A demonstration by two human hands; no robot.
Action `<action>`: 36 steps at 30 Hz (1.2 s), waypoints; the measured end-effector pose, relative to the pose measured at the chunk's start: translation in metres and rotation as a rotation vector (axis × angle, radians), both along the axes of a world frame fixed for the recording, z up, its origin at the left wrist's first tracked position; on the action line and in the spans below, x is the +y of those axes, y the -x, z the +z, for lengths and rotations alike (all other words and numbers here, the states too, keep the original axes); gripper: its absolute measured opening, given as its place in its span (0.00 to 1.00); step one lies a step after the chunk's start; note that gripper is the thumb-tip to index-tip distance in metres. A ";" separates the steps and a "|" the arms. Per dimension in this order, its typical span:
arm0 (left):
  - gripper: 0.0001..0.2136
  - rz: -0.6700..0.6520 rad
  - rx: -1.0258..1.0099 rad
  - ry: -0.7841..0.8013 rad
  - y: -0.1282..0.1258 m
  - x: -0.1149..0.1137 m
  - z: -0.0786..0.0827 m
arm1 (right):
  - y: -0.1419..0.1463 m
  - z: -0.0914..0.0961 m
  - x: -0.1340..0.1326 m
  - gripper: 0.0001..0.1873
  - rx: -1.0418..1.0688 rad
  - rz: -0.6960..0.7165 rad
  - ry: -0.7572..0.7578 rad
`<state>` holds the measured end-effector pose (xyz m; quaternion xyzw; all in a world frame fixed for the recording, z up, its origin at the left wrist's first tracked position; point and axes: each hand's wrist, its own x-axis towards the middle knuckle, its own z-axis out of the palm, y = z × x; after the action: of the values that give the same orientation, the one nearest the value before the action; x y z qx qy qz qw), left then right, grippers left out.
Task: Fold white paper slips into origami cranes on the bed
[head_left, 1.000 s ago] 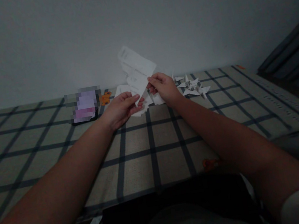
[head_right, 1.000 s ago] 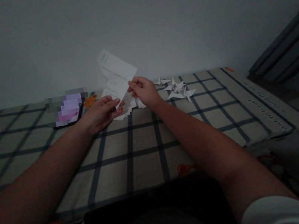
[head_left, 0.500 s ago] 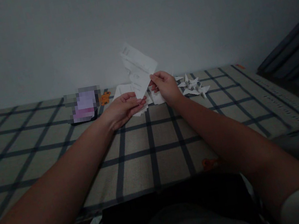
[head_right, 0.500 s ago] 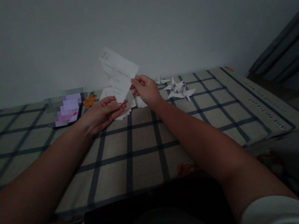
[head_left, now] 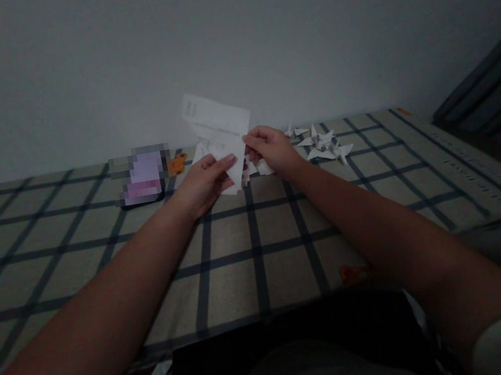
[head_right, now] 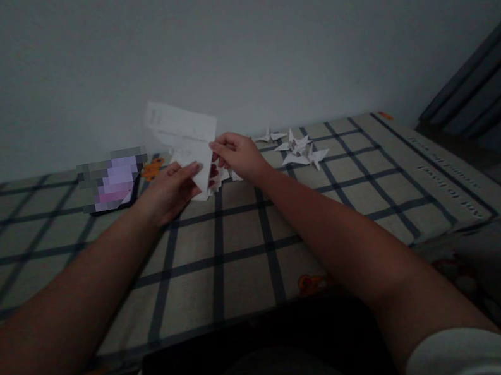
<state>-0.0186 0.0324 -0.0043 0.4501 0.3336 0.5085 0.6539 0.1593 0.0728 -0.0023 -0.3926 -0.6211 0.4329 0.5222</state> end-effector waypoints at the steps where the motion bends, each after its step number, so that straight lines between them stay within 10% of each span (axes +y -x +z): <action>1: 0.12 0.033 -0.001 -0.007 0.001 0.002 -0.001 | 0.001 0.000 -0.001 0.15 -0.015 0.028 -0.004; 21: 0.19 0.328 0.039 -0.137 0.004 0.007 -0.005 | 0.004 -0.005 -0.006 0.17 -0.228 0.262 -0.114; 36: 0.14 0.128 -0.113 0.107 0.004 -0.001 0.014 | -0.008 -0.007 0.015 0.16 0.538 0.071 0.160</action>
<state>-0.0221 0.0313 0.0098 0.3630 0.3509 0.5553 0.6609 0.1668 0.0882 -0.0089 -0.2816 -0.4372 0.5873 0.6202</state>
